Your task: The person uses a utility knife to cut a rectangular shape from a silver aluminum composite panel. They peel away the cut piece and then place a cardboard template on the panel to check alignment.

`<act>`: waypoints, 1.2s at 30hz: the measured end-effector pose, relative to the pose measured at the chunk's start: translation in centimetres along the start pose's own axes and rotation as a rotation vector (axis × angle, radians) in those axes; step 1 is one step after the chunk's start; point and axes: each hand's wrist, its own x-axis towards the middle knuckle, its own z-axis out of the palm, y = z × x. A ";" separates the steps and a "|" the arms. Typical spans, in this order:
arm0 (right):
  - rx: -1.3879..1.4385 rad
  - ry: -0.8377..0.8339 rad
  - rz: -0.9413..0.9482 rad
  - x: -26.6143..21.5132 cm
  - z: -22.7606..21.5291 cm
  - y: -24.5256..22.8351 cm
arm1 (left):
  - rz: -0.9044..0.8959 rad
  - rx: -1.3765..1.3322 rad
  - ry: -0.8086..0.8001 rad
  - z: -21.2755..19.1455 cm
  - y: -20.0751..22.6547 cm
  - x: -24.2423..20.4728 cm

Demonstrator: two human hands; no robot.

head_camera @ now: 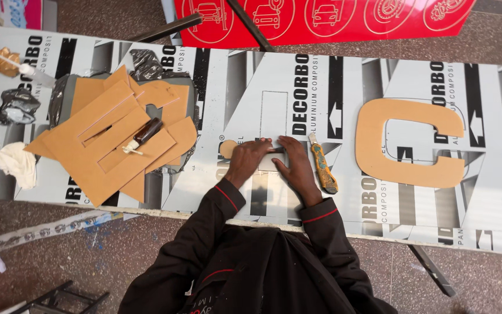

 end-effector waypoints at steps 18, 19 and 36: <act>-0.331 0.017 -0.066 2.6 2.1 3.8 | -0.264 -0.929 -0.117 -3.1 -0.1 1.6; -0.328 0.013 -0.067 2.8 2.4 4.1 | -0.270 -0.928 -0.116 -2.9 -0.4 1.3; -0.103 0.049 -0.043 3.0 -0.1 2.5 | 0.031 -0.335 -0.096 1.7 -4.8 1.8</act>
